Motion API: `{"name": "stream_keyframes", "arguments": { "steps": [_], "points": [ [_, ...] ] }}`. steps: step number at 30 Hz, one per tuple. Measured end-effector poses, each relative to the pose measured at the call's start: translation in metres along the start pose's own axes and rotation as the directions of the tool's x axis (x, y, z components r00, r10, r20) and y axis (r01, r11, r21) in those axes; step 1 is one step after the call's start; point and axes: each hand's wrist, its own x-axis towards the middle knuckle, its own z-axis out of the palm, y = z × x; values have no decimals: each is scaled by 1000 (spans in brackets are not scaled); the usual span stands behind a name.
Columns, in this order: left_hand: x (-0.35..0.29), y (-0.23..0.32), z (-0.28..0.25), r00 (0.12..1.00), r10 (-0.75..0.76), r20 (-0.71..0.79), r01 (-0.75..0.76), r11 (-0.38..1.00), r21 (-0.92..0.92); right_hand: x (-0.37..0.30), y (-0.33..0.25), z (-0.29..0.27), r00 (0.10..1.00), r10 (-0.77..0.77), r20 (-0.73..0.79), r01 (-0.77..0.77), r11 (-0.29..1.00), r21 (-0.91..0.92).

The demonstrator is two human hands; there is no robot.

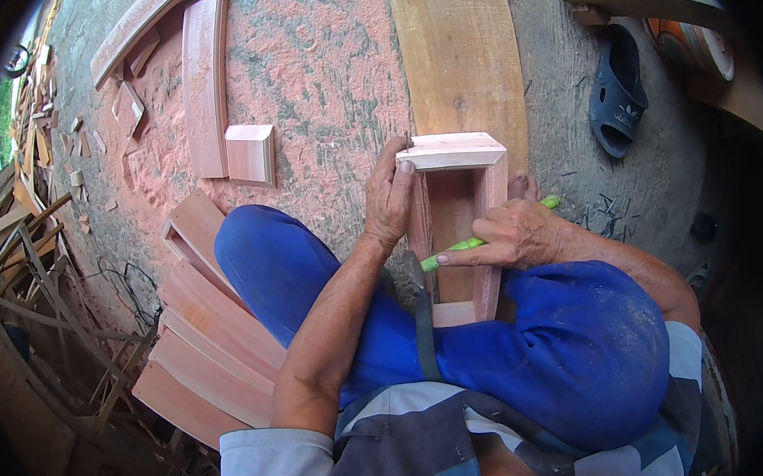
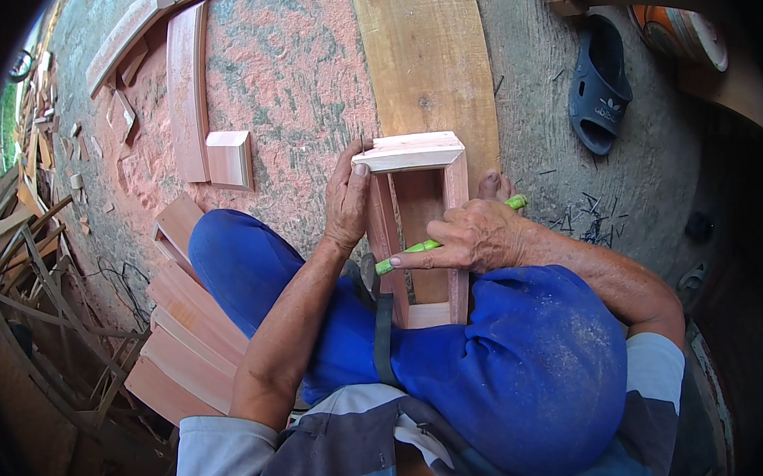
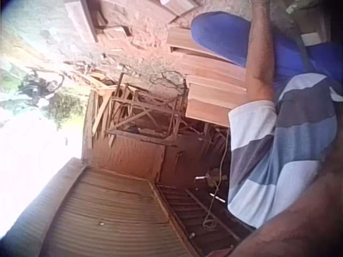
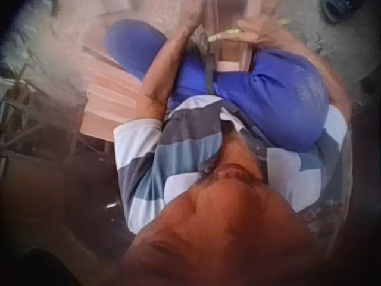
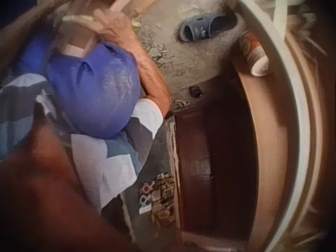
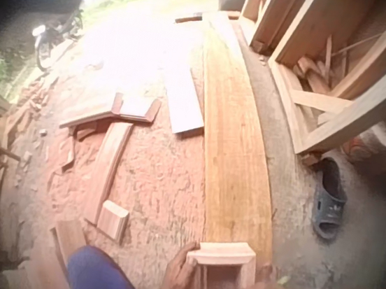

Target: The person assembles a rectangular wooden frame by hand, using a hammer to drive nails into the joints. They repeatedly align pieces, hammer nails, and adjust the frame on the floor.

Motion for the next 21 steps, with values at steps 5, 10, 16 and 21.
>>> {"name": "stream_keyframes", "arguments": {
  "steps": [5, 10, 16, 21],
  "points": [
    [4, -2, 1, 1000, 4, -1, -4, 1000, -21, 4, -2, -1, 999, 4, -33, -6, 999, -45],
    [-1, 1, -1, 1000, -3, -6, 2, 1000, -29, 5, -4, -6, 999, 39, 11, -38, 997, -74],
    [5, 0, -2, 1000, -24, 11, 25, 998, -61, 5, -10, -8, 995, 94, 37, -88, 988, -125],
    [-1, -4, -2, 999, -20, 28, 22, 997, -73, 3, -8, -19, 989, -95, -115, 93, 995, -25]
  ]
}}
